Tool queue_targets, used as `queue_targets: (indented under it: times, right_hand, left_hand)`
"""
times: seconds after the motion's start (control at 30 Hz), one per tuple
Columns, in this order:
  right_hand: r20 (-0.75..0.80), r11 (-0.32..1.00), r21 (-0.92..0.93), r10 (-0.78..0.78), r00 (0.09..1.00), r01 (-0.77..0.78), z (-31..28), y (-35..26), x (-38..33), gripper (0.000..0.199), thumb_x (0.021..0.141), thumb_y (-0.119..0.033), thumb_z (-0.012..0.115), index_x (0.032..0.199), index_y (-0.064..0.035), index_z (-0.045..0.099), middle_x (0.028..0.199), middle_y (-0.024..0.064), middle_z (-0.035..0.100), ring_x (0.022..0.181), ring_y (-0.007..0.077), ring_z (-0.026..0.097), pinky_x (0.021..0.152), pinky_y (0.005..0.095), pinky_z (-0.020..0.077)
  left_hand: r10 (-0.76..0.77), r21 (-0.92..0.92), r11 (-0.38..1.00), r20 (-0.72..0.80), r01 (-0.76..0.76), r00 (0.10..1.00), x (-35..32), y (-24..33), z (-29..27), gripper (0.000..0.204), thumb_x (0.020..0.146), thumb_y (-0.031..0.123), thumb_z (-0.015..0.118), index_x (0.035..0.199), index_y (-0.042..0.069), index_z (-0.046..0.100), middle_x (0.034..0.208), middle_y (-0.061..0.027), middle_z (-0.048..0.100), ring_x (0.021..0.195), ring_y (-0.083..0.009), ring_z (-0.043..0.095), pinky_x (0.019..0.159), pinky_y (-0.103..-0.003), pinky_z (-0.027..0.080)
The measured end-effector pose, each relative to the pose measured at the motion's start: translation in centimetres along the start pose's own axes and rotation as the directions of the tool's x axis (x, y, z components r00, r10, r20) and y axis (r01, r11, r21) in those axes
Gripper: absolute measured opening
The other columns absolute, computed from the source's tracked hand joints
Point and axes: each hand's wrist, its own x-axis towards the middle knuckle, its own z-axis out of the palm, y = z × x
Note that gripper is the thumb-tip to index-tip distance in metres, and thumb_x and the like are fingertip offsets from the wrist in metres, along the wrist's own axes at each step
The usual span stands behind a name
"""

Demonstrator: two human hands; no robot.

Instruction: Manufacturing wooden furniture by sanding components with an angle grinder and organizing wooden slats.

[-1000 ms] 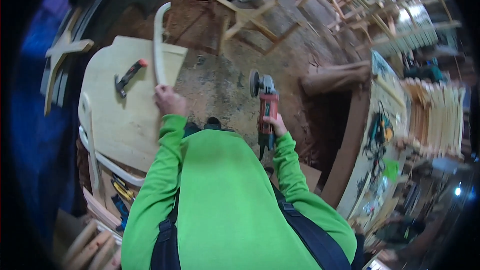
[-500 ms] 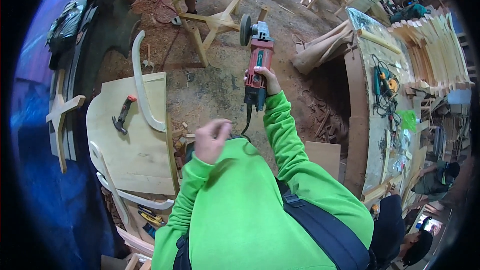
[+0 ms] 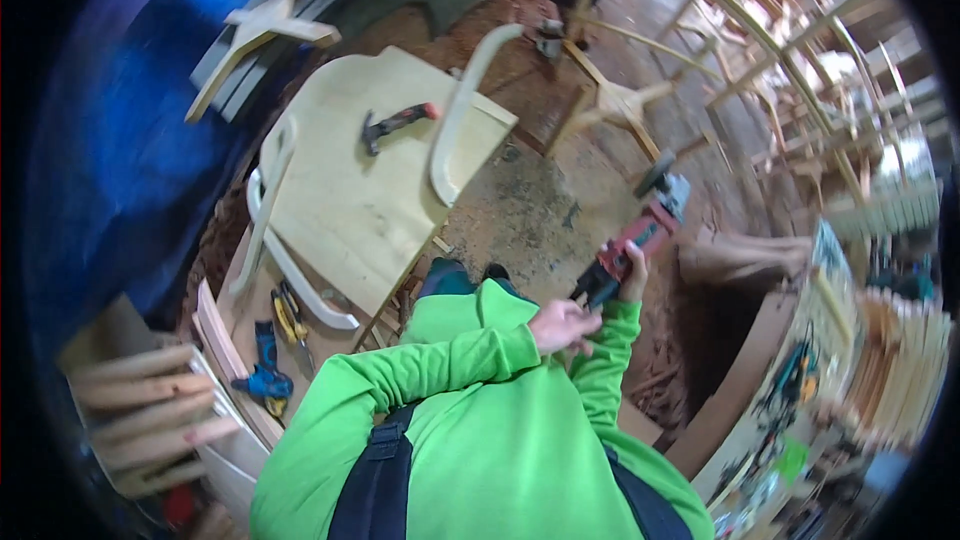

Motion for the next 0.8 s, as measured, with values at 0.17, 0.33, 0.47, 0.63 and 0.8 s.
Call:
queue_targets:
  times: [0.17, 0.33, 0.47, 0.63, 0.8]
  right_hand:
    - [0.088, 0.979, 0.134, 0.144, 0.986, -0.155, -3.5, 2.1, -1.0, 0.036, 0.076, -0.024, 0.062, 0.097, 0.0013, 0.049, 0.085, 0.0098, 0.057, 0.074, 0.0208, 0.056, 0.069, 0.0308, 0.0481]
    - [0.137, 0.969, 0.039, 0.236, 0.962, -0.243, -7.0, 1.9, -0.4, 0.041, 0.075, -0.032, 0.061, 0.097, 0.0003, 0.050, 0.087, 0.0090, 0.057, 0.075, 0.0208, 0.055, 0.069, 0.0297, 0.0468]
    - [0.139, 0.959, -0.084, 0.281, 0.950, -0.271, -8.4, 1.0, 0.1, 0.045, 0.073, -0.038, 0.064, 0.095, 0.0000, 0.053, 0.083, 0.0095, 0.058, 0.073, 0.0208, 0.055, 0.069, 0.0302, 0.0476]
    - [0.193, 0.899, -0.214, 0.424, 0.885, -0.383, -6.8, 2.0, 0.2, 0.041, 0.075, -0.036, 0.063, 0.094, -0.0008, 0.053, 0.081, 0.0093, 0.058, 0.072, 0.0207, 0.056, 0.067, 0.0308, 0.0482]
    - [0.256, 0.888, -0.247, 0.446, 0.858, -0.388, -3.8, 4.4, 1.1, 0.041, 0.075, -0.035, 0.063, 0.094, -0.0009, 0.053, 0.081, 0.0092, 0.058, 0.072, 0.0207, 0.056, 0.067, 0.0309, 0.0483]
  left_hand:
    - [0.895, 0.913, 0.359, -0.280, -0.192, 0.346, 0.0, 4.2, -9.1, 0.025, 0.074, 0.023, 0.068, 0.086, 0.002, 0.060, 0.085, -0.0114, 0.062, 0.078, -0.0269, 0.060, 0.074, -0.036, 0.046]
    - [0.774, 0.714, 0.629, -0.614, 0.306, -0.158, 10.2, 5.1, -22.0, 0.065, 0.070, 0.033, 0.069, 0.118, 0.003, 0.039, 0.121, -0.0214, 0.035, 0.109, -0.0407, 0.039, 0.086, -0.057, 0.032]
    - [0.696, 0.696, 0.645, -0.706, 0.316, 0.134, 8.3, 5.5, -23.7, 0.042, 0.073, 0.014, 0.054, 0.110, -0.005, 0.044, 0.102, -0.0214, 0.042, 0.095, -0.0353, 0.043, 0.083, -0.048, 0.036]
    - [0.848, 0.819, 0.518, -0.529, 0.247, -0.025, -3.4, -1.2, -19.6, 0.031, 0.075, 0.011, 0.049, 0.102, -0.004, 0.052, 0.092, -0.0186, 0.044, 0.089, -0.0304, 0.041, 0.078, -0.042, 0.037]
    - [0.632, 0.671, 0.739, -0.658, 0.062, -0.409, -15.0, -12.5, -19.2, 0.037, 0.075, -0.001, 0.054, 0.111, -0.002, 0.044, 0.102, -0.0217, 0.045, 0.095, -0.0377, 0.047, 0.084, -0.044, 0.039]
